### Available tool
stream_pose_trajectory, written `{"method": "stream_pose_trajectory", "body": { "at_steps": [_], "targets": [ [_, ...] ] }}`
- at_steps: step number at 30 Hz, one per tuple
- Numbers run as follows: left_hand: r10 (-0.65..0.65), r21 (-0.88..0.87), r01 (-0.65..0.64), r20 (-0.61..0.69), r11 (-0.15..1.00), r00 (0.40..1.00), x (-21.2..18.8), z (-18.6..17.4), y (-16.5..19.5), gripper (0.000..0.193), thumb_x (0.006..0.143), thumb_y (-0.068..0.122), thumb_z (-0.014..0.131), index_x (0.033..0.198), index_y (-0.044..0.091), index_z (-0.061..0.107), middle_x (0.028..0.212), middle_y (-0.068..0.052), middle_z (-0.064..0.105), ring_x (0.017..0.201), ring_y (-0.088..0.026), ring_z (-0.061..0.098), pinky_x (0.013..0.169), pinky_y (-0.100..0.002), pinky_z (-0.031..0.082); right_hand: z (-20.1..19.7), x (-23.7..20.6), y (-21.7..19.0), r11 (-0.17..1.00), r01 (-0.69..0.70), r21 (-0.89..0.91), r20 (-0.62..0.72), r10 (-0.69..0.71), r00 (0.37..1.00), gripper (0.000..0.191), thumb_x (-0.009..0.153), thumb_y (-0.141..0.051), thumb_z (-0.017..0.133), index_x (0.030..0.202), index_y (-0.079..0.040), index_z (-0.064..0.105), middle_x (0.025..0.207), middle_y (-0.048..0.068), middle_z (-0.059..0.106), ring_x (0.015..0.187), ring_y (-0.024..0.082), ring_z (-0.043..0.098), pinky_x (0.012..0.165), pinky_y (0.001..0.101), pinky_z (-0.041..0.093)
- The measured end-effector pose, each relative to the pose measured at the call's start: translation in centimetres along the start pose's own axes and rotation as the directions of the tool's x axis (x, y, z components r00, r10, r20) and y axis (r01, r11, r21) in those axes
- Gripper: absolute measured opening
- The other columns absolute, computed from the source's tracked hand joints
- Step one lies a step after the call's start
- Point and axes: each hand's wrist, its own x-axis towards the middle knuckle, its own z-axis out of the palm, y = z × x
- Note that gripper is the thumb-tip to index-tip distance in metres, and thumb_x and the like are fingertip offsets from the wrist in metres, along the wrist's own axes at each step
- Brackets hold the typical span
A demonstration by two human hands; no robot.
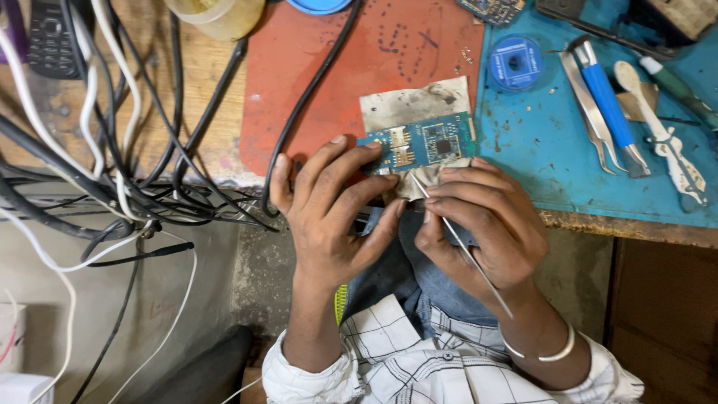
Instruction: The person holds a phone motherboard on a cloth over the workbench and uses a small blade to scrape and clean its connectors and surface, repositioning the board and turning it to work on different areas, then wipes the blade on the cloth.
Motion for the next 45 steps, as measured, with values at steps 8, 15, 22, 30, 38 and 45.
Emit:
{"method": "stream_pose_trajectory", "body": {
  "at_steps": [8, 15, 22, 30, 38, 45],
  "targets": [
    [-0.027, -0.066, 0.026, -0.009, 0.997, 1.000, 0.0, 0.4, 0.4, 0.024, 0.094, 0.032, 0.081, 0.113, 0.021, 0.074, 0.138, 0.003, 0.065, 0.140, -0.018, 0.056, 0.125, -0.040, 0.015, 0.0, -0.5, 0.8, 1.000, -0.008, -0.030, 0.013, 0.009, 1.000, 0.008, 0.103, 0.003, 0.078, 0.106, 0.003, 0.071, 0.111, 0.012, 0.072, 0.113, 0.026, 0.073, 0.110, 0.0409, 0.058],
    [-0.016, -0.067, 0.015, -0.003, 0.998, 1.000, -0.1, 0.1, 0.1, 0.022, 0.094, 0.030, 0.081, 0.112, 0.020, 0.074, 0.137, 0.001, 0.066, 0.139, -0.019, 0.056, 0.128, -0.043, 0.016, -0.8, -0.3, -0.3, 0.989, 0.008, -0.150, 0.063, 0.002, 0.998, 0.015, 0.089, 0.004, 0.083, 0.098, -0.001, 0.071, 0.102, 0.013, 0.072, 0.105, 0.029, 0.072, 0.102, 0.0399, 0.055],
    [0.010, -0.035, -0.010, -0.008, 0.999, 1.000, 0.0, 0.2, -0.1, 0.025, 0.090, 0.028, 0.084, 0.111, 0.019, 0.073, 0.130, -0.001, 0.069, 0.136, -0.023, 0.057, 0.125, -0.044, 0.015, -3.0, -0.1, -1.1, 0.963, -0.242, -0.116, -0.136, 0.226, 0.965, 0.019, 0.092, 0.000, 0.083, 0.107, 0.000, 0.070, 0.105, 0.012, 0.072, 0.095, 0.023, 0.070, 0.088, 0.0319, 0.055],
    [-0.096, -0.078, 0.091, -0.071, 0.993, 0.993, 0.0, -0.3, 0.5, 0.053, 0.094, 0.017, 0.085, 0.135, 0.009, 0.053, 0.137, -0.010, 0.061, 0.129, -0.026, 0.059, 0.116, -0.040, 0.029, -1.3, 0.9, -0.8, 0.988, -0.157, 0.004, -0.058, 0.157, 0.986, 0.022, 0.092, 0.003, 0.082, 0.111, 0.000, 0.071, 0.107, 0.012, 0.073, 0.099, 0.024, 0.071, 0.086, 0.0314, 0.057],
    [-0.119, -0.194, 0.087, -0.161, 0.977, 0.980, 0.5, 0.1, 0.7, 0.053, 0.095, 0.004, 0.093, 0.135, 0.012, 0.059, 0.127, -0.007, 0.059, 0.118, -0.021, 0.062, 0.099, -0.030, 0.054, -0.8, 0.2, 0.6, 0.983, -0.177, 0.049, -0.108, 0.181, 0.977, 0.021, 0.099, -0.001, 0.082, 0.117, -0.002, 0.073, 0.112, 0.011, 0.070, 0.097, 0.019, 0.071, 0.084, 0.0265, 0.059],
    [-0.063, -0.022, 0.062, -0.026, 0.998, 0.998, 1.1, 0.6, 2.3, 0.060, 0.087, 0.024, 0.096, 0.135, 0.012, 0.062, 0.116, -0.006, 0.058, 0.107, -0.024, 0.057, 0.093, -0.038, 0.043, -0.6, 0.6, 0.2, 0.989, -0.142, 0.034, -0.135, 0.145, 0.980, 0.016, 0.094, -0.006, 0.079, 0.107, 0.000, 0.072, 0.109, 0.012, 0.070, 0.105, 0.027, 0.071, 0.090, 0.0340, 0.060]
  ]
}}
